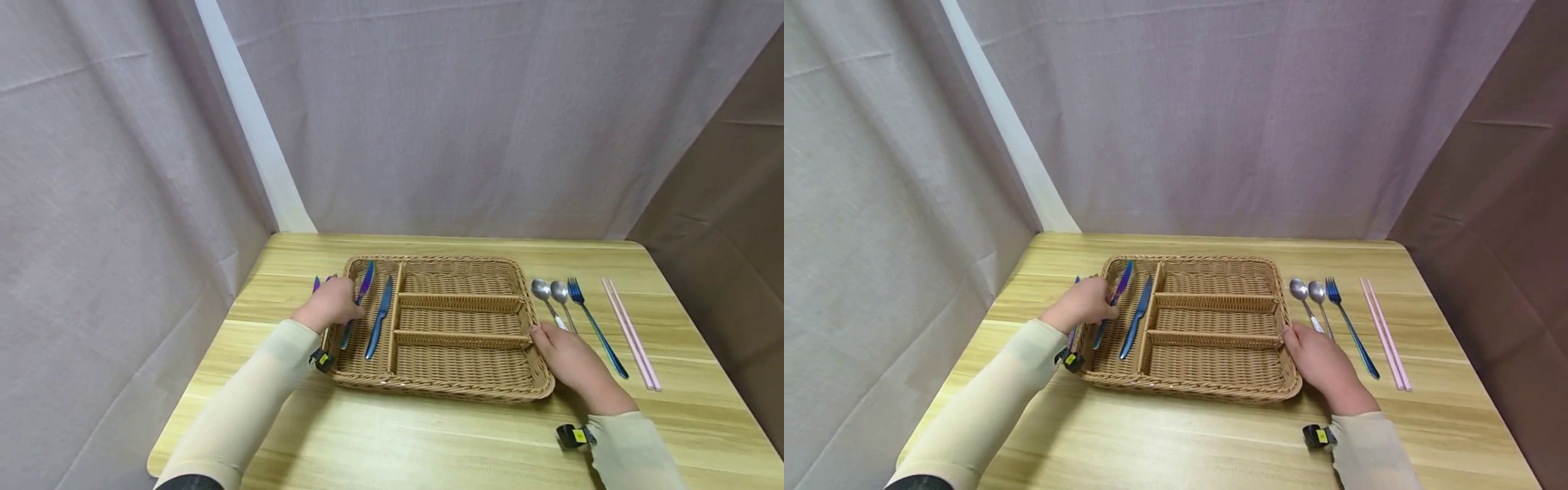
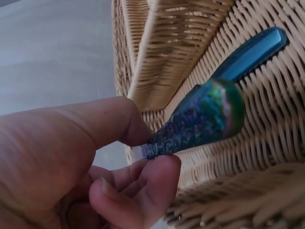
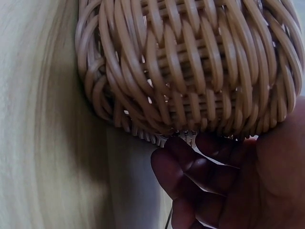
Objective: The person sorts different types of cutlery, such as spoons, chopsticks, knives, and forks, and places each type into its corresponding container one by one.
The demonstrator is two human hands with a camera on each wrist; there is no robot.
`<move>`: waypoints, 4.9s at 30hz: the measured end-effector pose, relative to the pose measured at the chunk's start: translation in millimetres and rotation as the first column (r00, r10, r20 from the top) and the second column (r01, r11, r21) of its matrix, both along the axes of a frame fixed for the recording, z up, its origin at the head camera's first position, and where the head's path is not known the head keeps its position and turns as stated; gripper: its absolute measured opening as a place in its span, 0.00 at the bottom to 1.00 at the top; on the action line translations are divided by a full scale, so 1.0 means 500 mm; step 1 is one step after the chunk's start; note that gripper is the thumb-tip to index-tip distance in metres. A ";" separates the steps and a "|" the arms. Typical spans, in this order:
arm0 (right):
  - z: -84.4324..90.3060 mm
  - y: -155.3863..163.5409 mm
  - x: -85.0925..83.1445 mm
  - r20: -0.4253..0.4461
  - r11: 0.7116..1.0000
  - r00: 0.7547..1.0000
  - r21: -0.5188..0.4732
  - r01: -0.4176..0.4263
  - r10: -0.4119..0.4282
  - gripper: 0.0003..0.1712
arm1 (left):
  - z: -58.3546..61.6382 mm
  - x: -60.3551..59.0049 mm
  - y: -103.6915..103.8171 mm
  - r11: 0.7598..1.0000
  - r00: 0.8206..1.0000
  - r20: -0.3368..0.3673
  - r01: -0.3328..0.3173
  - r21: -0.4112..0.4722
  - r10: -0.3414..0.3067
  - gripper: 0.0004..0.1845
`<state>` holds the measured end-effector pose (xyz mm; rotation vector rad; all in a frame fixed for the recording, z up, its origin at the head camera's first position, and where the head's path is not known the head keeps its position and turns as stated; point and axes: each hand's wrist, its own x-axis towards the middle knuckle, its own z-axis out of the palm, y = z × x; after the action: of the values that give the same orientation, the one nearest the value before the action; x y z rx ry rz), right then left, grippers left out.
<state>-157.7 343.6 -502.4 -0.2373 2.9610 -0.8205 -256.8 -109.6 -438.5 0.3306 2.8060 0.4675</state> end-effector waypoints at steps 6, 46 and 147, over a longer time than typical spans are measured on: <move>0.001 -0.002 0.001 0.003 1.000 1.000 0.002 0.001 -0.001 0.36 | -0.013 -0.004 0.016 1.000 0.999 0.050 0.011 -0.010 -0.010 0.20; -0.001 -0.004 0.002 -0.005 1.000 1.000 -0.006 0.022 -0.022 0.30 | -0.051 -0.022 0.058 0.996 0.992 0.125 0.036 -0.076 -0.026 0.20; -0.001 0.000 0.001 -0.008 1.000 1.000 -0.004 0.020 -0.020 0.34 | 0.013 -0.031 -0.112 0.999 0.999 -0.017 -0.042 -0.019 0.041 0.17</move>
<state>-157.3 343.8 -502.9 -0.2119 2.9746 -0.8294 -272.5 -165.6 -431.9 0.2738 2.8363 0.4486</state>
